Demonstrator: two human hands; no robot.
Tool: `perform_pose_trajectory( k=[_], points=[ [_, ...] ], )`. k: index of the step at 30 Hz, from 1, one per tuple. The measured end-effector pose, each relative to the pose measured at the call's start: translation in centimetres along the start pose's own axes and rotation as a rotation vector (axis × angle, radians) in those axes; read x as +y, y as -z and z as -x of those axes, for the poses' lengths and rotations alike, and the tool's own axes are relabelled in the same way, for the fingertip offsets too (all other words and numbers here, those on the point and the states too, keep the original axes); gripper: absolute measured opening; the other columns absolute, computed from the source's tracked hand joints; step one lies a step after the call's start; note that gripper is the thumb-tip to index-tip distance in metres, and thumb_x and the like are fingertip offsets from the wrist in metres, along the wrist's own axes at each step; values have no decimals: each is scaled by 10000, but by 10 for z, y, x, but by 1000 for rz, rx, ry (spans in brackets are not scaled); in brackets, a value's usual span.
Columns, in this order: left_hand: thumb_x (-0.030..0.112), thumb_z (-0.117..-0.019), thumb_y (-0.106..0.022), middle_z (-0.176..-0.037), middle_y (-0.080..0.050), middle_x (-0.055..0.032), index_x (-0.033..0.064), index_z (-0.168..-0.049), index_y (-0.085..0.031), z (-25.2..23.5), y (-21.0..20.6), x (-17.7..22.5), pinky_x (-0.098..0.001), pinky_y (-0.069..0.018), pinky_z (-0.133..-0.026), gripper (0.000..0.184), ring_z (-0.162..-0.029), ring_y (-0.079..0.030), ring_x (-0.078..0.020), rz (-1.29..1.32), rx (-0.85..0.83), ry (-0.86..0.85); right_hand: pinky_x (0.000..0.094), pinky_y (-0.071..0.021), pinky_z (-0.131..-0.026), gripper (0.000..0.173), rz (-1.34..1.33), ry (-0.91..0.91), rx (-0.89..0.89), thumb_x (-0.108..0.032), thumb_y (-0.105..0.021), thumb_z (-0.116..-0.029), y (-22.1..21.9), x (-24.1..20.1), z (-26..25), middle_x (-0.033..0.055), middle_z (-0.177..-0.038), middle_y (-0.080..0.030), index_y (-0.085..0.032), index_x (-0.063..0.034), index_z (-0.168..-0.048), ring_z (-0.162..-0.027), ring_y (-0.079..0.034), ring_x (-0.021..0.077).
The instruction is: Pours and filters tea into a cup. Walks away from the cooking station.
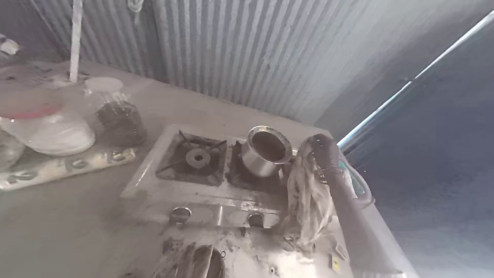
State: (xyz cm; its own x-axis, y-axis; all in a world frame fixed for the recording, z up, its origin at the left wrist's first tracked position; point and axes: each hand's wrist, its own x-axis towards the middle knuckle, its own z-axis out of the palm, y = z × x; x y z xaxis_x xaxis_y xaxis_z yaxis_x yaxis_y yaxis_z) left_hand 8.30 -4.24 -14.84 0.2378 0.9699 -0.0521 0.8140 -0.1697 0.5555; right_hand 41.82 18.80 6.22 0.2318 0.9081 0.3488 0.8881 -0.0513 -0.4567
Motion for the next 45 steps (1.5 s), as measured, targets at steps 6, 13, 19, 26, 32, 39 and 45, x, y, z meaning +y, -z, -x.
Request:
perform_pose_trajectory(
  k=[6,13,19,26,32,39,45],
  points=[
    [361,-595,-921,-1487,-405,-399,48,-1496,-500,-11,25,3,-738,-418,-977,1042,-1310,-441,-630,87,-2,-6,617,-498,-769,301,-46,44,-88,-198,-530,-1074,-29,-9,-6,274,-919,-674,-674,64,-1113,-816,-650,416],
    [367,-525,-959,-1435,-491,-355,40,-1461,-520,-40,126,27,-692,-451,-981,1084,-1274,-503,-585,25,70,-254,300,-545,-719,223,-357,-95,-229,-117,-521,-1062,-20,2,-20,104,-900,-649,-651,64,-1081,-744,-607,94],
    [358,-462,-981,-1382,-551,-326,47,-1424,-566,-65,118,36,-654,-482,-987,1094,-1243,-554,-539,34,-27,-411,378,-532,-722,340,-195,-190,-389,-182,-689,-985,-17,3,-30,183,-912,-668,-591,51,-1213,-733,-616,190],
    [356,-601,-942,-1462,-455,-378,42,-1441,-557,-63,64,37,-686,-437,-1005,976,-1294,-495,-579,53,-266,-345,474,-550,-766,313,-121,-138,-359,-200,-619,-1032,-11,-3,-34,222,-948,-669,-624,74,-1183,-772,-649,281],
    [414,-556,-951,-1512,-432,-343,145,-1500,-522,-55,1,22,-635,-473,-1013,1070,-1340,-499,-522,-29,-84,-343,266,-569,-717,278,-457,-17,-296,-165,-507,-1066,-28,34,-23,80,-983,-685,-656,47,-1166,-794,-646,58],
    [426,-422,-972,-1465,-487,-339,147,-1484,-539,-59,-5,25,-617,-511,-945,1180,-1260,-567,-514,-104,-33,-320,348,-529,-749,258,-139,-163,-385,-130,-646,-1001,-13,-3,-20,158,-961,-646,-608,68,-1161,-755,-594,148],
    [536,-710,-852,-1588,-335,-326,145,-1566,-427,-52,-3,22,-695,-293,-1137,1033,-1441,-389,-503,-46,-138,-238,456,-488,-740,419,153,-154,-663,-306,-543,-1070,-7,0,-41,196,-843,-619,-657,83,-961,-737,-582,257]
  ],
)
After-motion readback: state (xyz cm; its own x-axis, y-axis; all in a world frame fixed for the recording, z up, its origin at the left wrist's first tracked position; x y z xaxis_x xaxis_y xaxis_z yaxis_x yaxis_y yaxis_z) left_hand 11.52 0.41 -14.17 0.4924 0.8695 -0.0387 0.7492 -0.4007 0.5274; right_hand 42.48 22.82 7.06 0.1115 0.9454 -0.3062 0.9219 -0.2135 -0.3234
